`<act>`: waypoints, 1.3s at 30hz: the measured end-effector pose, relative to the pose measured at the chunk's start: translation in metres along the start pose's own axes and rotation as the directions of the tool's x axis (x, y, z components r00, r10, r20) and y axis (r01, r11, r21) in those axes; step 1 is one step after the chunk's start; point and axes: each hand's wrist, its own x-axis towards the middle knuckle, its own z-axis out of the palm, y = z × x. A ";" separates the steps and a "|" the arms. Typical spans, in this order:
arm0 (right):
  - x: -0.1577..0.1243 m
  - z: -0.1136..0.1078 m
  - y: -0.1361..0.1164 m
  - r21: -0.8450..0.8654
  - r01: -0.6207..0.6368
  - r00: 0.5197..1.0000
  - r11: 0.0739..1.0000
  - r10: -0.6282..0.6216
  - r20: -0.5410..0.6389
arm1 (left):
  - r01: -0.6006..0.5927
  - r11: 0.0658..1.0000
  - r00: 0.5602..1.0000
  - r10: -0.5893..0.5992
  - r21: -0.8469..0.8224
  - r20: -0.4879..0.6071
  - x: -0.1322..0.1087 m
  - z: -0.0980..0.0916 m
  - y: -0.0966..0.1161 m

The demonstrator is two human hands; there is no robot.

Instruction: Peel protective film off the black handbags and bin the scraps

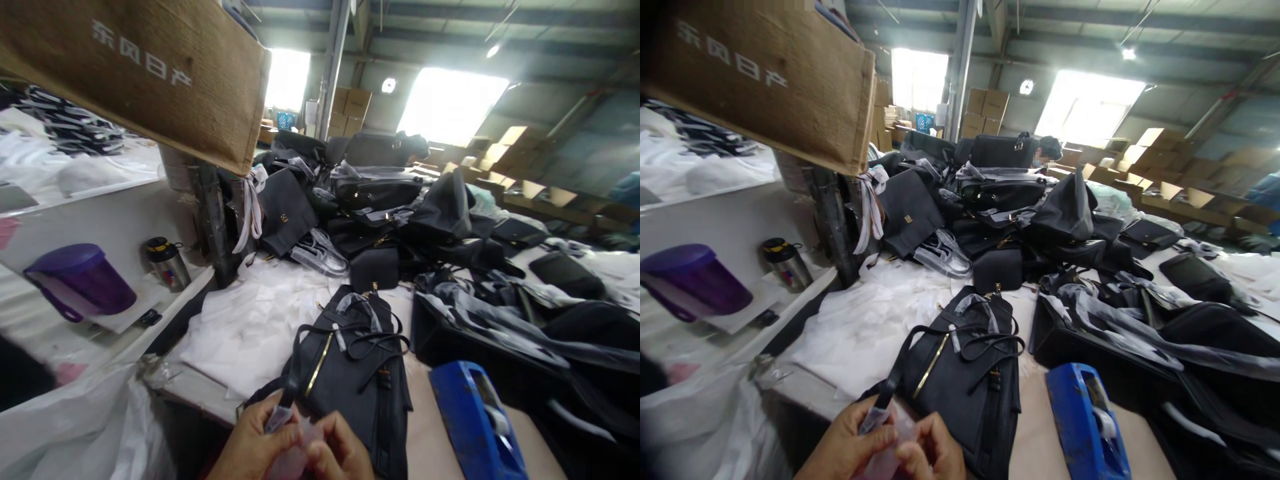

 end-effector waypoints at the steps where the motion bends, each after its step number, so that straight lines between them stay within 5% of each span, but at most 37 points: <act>1: 0.002 -0.012 -0.008 -0.104 0.027 0.999 0.994 -0.030 -0.033 | -0.016 1.000 1.000 0.016 0.020 0.010 0.002 -0.003 -0.002; 3: 0.009 -0.044 -0.027 -0.431 0.085 0.979 0.898 -0.157 -0.134 | -0.035 0.998 0.999 0.035 0.057 0.012 0.004 -0.009 -0.003; 6: 0.027 -0.094 -0.052 -0.873 0.169 0.914 0.457 -0.404 -0.034 | -0.029 0.994 1.000 0.030 0.103 -0.009 0.004 -0.016 -0.003; 8: 0.042 -0.115 -0.061 -0.958 0.213 0.904 0.193 -0.411 0.119 | -0.024 0.993 1.000 0.026 0.115 -0.014 0.002 -0.018 -0.003; 11: 0.058 -0.121 -0.066 -0.956 0.291 0.894 0.044 -0.369 0.255 | -0.035 0.991 0.999 0.038 0.126 -0.015 0.000 -0.020 -0.002; 13: 0.061 -0.114 -0.071 -0.934 0.349 0.888 0.081 -0.346 0.302 | -0.060 0.987 0.998 0.063 0.149 -0.015 -0.001 -0.021 -0.003; 18: 0.038 -0.085 -0.094 -0.767 0.467 0.883 0.440 -0.203 0.422 | -0.098 0.980 0.994 0.104 0.171 -0.031 -0.003 -0.022 -0.006; 20: 0.028 -0.072 -0.101 -0.715 0.475 0.873 0.513 -0.172 0.456 | -0.111 0.980 0.992 0.118 0.167 -0.032 -0.003 -0.019 -0.005; 27: 0.019 -0.051 -0.104 -0.662 0.546 0.833 0.513 -0.249 0.494 | -0.082 0.988 0.996 0.085 0.133 -0.021 -0.004 -0.008 0.000; 39: 0.015 -0.056 -0.100 -0.706 0.552 0.833 0.443 -0.254 0.492 | -0.071 0.984 0.997 0.075 0.163 -0.022 -0.006 0.000 0.005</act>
